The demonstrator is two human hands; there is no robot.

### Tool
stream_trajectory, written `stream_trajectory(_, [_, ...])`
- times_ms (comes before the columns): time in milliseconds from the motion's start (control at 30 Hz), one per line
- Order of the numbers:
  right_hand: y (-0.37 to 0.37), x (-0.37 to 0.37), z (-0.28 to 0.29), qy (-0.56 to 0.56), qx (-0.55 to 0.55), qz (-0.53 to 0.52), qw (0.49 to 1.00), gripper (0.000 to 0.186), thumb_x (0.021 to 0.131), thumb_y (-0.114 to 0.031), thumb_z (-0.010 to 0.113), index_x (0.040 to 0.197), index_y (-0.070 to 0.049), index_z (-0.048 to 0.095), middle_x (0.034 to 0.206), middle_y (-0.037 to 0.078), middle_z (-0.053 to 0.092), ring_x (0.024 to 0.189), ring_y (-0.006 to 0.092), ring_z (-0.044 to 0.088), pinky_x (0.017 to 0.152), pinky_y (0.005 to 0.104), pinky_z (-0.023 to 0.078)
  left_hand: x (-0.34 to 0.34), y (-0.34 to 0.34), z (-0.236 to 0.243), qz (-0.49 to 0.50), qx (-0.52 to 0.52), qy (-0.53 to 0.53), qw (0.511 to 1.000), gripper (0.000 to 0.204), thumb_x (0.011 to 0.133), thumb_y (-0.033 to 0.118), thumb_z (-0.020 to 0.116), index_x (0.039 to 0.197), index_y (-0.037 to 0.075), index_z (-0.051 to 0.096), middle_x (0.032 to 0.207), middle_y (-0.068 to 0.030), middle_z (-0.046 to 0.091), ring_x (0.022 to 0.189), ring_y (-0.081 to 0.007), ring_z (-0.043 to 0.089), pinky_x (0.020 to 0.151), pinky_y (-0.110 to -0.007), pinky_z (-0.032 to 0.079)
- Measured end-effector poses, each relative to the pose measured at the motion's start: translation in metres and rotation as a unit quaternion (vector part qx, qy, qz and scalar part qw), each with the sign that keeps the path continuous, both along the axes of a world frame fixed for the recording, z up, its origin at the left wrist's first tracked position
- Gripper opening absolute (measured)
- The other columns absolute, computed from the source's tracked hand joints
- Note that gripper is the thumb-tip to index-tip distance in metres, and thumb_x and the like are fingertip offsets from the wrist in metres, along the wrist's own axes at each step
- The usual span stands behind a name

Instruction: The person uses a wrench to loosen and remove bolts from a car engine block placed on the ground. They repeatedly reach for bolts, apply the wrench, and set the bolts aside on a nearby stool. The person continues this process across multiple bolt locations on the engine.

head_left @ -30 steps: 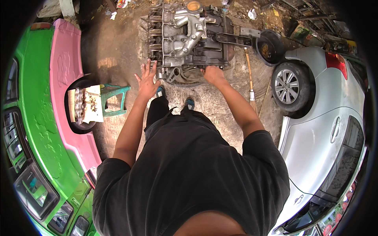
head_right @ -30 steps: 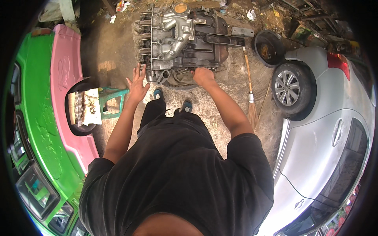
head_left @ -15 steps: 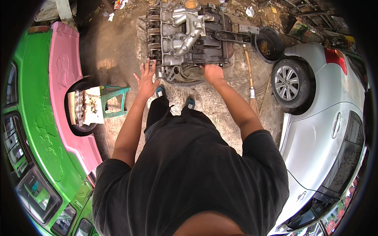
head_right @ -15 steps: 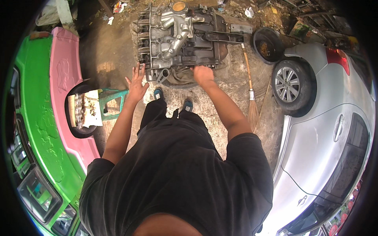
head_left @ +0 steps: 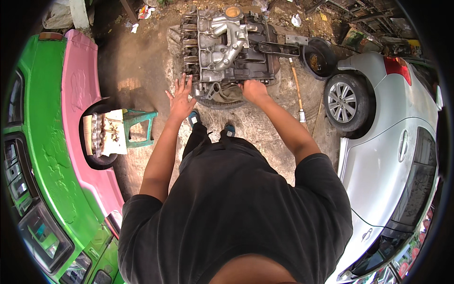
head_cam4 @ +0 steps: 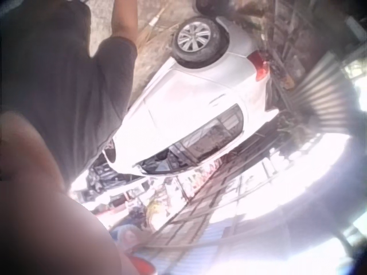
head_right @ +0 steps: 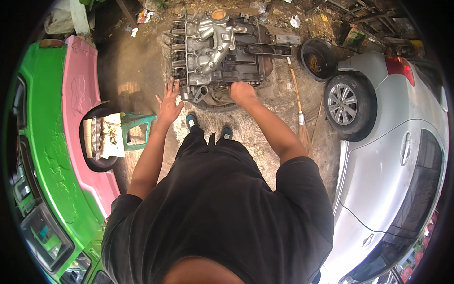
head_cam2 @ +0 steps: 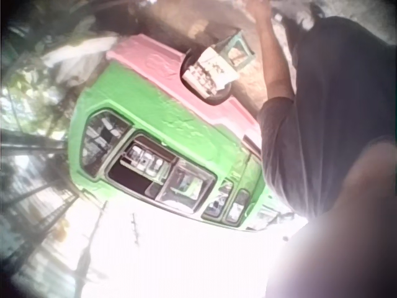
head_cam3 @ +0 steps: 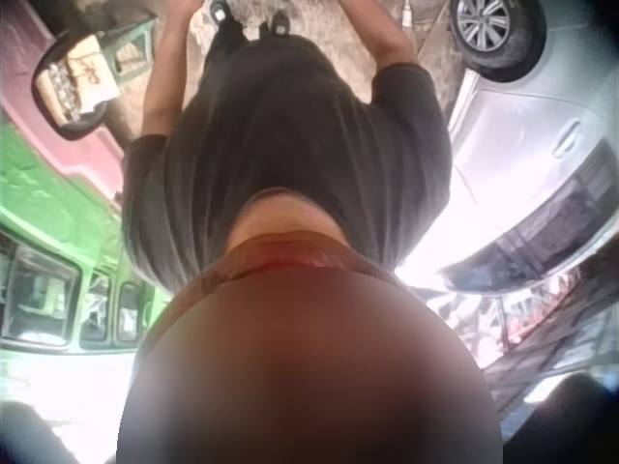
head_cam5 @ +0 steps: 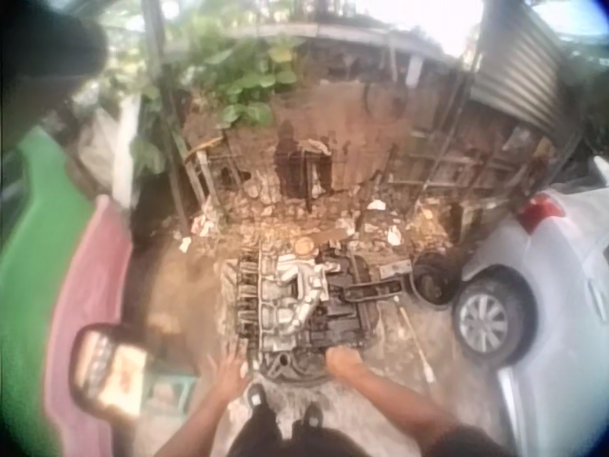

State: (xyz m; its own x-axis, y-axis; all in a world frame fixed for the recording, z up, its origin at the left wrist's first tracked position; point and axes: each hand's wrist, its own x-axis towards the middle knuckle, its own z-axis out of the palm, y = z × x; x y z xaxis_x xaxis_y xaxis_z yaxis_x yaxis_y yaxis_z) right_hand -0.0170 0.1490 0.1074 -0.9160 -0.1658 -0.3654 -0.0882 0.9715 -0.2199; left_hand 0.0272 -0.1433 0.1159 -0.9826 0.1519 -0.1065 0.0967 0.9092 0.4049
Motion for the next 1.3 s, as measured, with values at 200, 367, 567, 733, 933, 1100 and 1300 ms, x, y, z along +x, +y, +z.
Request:
stream_trajectory(200, [-0.011, 0.002, 0.014, -0.002, -0.028, -0.005, 1.0, 0.047, 0.095, -0.04, 0.048, 0.09, 0.001, 0.07, 0.093, 0.022, 0.068, 0.09, 0.0378, 0.066, 0.079, 0.0445, 0.053, 0.0, 0.001, -0.001, 0.006, 0.018, 0.001, 1.0, 0.089, 0.077, 0.02, 0.06, 0.152, 0.032, 0.014, 0.16, -0.0009, 0.008, 0.145, -0.0361, 0.009, 0.105, -0.073, 0.0])
stream_trajectory(367, [-0.014, 0.001, 0.007, 0.009, -0.041, -0.022, 0.999, 0.047, 0.094, -0.04, 0.049, 0.091, 0.002, 0.07, 0.092, 0.022, 0.068, 0.089, 0.038, 0.066, 0.079, 0.0452, 0.053, 0.001, 0.0, -0.003, 0.002, 0.027, 0.009, 1.0, 0.089, 0.076, 0.02, 0.061, 0.152, 0.032, 0.015, 0.16, -0.0006, 0.007, 0.145, -0.0358, 0.009, 0.105, -0.073, 0.0])
stream_trajectory(567, [-0.011, -0.001, 0.0, 0.034, -0.043, -0.029, 0.998, 0.045, 0.094, -0.041, 0.051, 0.087, 0.0, 0.071, 0.089, 0.022, 0.068, 0.086, 0.0373, 0.066, 0.075, 0.0449, 0.053, -0.001, 0.0, -0.007, 0.005, 0.022, 0.008, 1.0, 0.089, 0.076, 0.02, 0.061, 0.152, 0.033, 0.015, 0.16, -0.0007, 0.008, 0.145, -0.0354, 0.009, 0.105, -0.073, 0.0])
stream_trajectory(733, [-0.01, -0.001, -0.001, 0.043, -0.05, -0.021, 0.998, 0.046, 0.093, -0.042, 0.051, 0.085, -0.001, 0.071, 0.088, 0.021, 0.068, 0.086, 0.0369, 0.066, 0.074, 0.0448, 0.053, 0.0, 0.0, -0.006, 0.0, 0.012, 0.013, 1.0, 0.088, 0.077, 0.022, 0.06, 0.151, 0.034, 0.016, 0.16, 0.0001, 0.008, 0.145, -0.0351, 0.011, 0.105, -0.073, 0.003])
stream_trajectory(933, [-0.014, 0.017, -0.003, 0.003, -0.062, -0.053, 0.997, 0.046, 0.093, -0.045, 0.05, 0.09, -0.003, 0.07, 0.089, 0.022, 0.068, 0.087, 0.038, 0.065, 0.076, 0.047, 0.052, -0.001, -0.001, -0.004, 0.001, 0.012, 0.011, 1.0, 0.089, 0.075, 0.019, 0.06, 0.151, 0.034, 0.015, 0.16, 0.0012, 0.008, 0.145, -0.0344, 0.01, 0.105, -0.074, 0.002])
stream_trajectory(1100, [-0.013, 0.044, -0.013, -0.03, -0.095, -0.068, 0.993, 0.044, 0.094, -0.044, 0.049, 0.094, -0.004, 0.068, 0.092, 0.022, 0.067, 0.09, 0.0384, 0.065, 0.078, 0.048, 0.051, 0.001, 0.001, -0.006, 0.007, 0.032, 0.02, 0.999, 0.089, 0.075, 0.02, 0.059, 0.151, 0.035, 0.016, 0.16, 0.0008, 0.009, 0.145, -0.0347, 0.01, 0.105, -0.074, 0.001])
stream_trajectory(1300, [-0.016, 0.037, -0.026, -0.021, -0.135, -0.049, 0.989, 0.04, 0.094, -0.039, 0.05, 0.097, -0.003, 0.067, 0.095, 0.021, 0.068, 0.092, 0.0378, 0.064, 0.079, 0.0482, 0.051, 0.0, 0.001, -0.004, 0.002, 0.016, 0.014, 1.0, 0.088, 0.076, 0.021, 0.059, 0.151, 0.035, 0.015, 0.16, 0.0007, 0.009, 0.145, -0.0348, 0.01, 0.105, -0.074, 0.001])
